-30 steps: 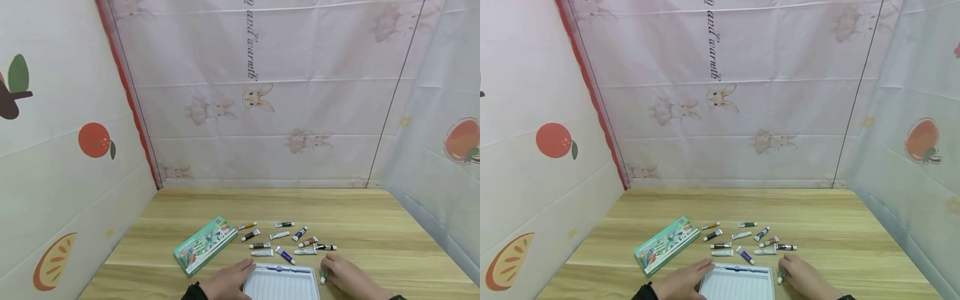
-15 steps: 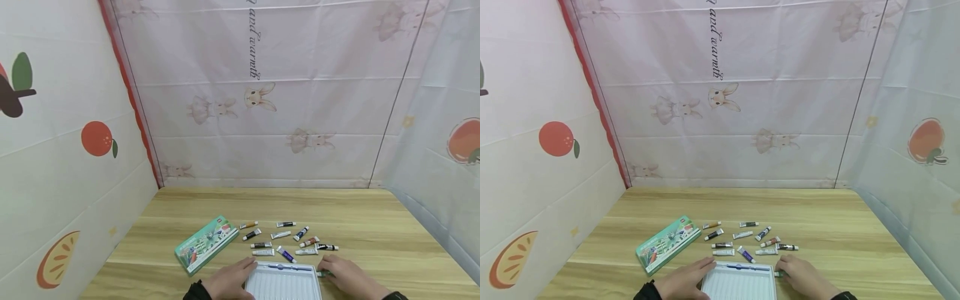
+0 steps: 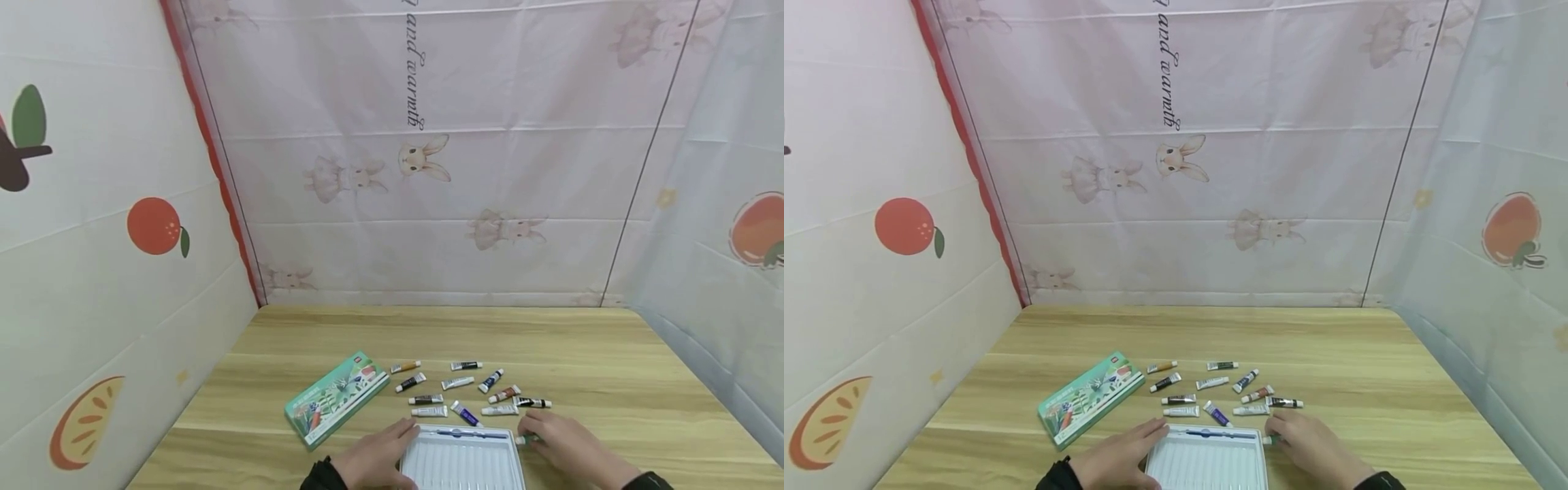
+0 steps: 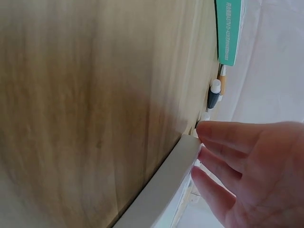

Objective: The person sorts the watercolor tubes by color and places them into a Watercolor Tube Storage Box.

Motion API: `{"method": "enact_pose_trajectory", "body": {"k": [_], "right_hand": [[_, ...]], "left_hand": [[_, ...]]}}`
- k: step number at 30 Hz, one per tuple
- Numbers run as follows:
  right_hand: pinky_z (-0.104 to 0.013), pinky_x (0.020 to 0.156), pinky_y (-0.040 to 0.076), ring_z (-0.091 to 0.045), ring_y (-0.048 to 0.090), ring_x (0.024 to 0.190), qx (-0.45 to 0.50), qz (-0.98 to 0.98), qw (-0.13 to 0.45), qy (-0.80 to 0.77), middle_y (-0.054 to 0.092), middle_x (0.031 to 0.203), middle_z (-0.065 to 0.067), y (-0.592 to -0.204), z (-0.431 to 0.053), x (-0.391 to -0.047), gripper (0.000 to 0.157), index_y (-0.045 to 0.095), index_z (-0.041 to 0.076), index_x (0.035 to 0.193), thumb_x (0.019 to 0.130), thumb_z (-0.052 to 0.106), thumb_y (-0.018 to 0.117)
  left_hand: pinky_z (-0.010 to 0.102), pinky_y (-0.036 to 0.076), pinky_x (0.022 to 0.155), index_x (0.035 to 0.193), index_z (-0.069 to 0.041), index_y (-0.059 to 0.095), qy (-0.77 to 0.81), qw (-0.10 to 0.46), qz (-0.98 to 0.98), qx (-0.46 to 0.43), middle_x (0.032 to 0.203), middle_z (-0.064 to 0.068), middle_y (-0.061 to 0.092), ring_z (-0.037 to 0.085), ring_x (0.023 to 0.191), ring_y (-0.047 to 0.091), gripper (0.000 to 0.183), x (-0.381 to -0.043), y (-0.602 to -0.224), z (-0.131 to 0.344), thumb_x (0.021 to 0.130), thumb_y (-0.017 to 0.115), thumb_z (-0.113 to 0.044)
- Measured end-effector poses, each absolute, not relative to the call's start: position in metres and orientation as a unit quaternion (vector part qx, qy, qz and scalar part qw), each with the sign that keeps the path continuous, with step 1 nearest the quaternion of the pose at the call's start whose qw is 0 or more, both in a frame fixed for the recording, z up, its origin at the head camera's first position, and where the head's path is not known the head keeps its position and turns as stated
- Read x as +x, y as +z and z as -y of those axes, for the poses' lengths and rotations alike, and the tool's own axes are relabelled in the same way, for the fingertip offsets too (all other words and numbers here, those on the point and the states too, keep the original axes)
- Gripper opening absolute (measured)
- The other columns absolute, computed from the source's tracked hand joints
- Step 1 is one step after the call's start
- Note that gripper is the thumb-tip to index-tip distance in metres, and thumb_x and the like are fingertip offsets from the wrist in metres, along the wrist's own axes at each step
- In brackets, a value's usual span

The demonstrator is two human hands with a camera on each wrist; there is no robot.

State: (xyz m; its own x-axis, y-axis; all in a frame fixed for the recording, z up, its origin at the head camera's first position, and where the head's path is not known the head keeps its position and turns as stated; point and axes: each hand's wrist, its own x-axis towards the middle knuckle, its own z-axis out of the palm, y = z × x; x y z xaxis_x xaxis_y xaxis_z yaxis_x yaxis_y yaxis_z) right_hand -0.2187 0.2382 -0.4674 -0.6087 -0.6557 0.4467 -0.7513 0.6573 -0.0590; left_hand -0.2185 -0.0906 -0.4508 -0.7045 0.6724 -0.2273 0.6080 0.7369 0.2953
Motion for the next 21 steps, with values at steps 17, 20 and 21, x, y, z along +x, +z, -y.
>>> {"method": "enact_pose_trajectory", "body": {"k": [17,20,21], "right_hand": [[-0.017,0.057,0.043,-0.003,0.049,0.074,0.441,0.874,0.142,0.15,0.052,0.083,0.009,-0.453,-0.208,-0.206,0.022,0.06,0.014,0.083,0.063,0.007,0.065],[-0.018,0.06,0.044,-0.002,0.048,0.076,0.441,0.877,0.106,0.157,0.052,0.085,0.011,-0.451,-0.203,-0.204,0.022,0.059,0.016,0.086,0.067,0.007,0.063],[-0.018,0.06,0.044,-0.002,0.048,0.077,0.442,0.878,0.096,0.158,0.052,0.085,0.011,-0.45,-0.201,-0.203,0.021,0.059,0.016,0.087,0.068,0.008,0.063]], "left_hand": [[0.03,0.03,0.089,0.127,-0.012,0.031,0.098,0.169,-0.92,0.34,0.13,0.003,0.026,0.015,0.117,0.024,0.081,-0.219,-0.449,0.088,0.062,0.053,-0.057],[0.03,0.03,0.089,0.127,-0.012,0.031,0.097,0.167,-0.92,0.34,0.13,0.004,0.025,0.015,0.117,0.024,0.082,-0.219,-0.449,0.088,0.062,0.054,-0.056],[0.03,0.03,0.089,0.127,-0.012,0.031,0.098,0.168,-0.92,0.34,0.13,0.004,0.025,0.015,0.117,0.024,0.081,-0.218,-0.448,0.087,0.062,0.054,-0.056]]}}
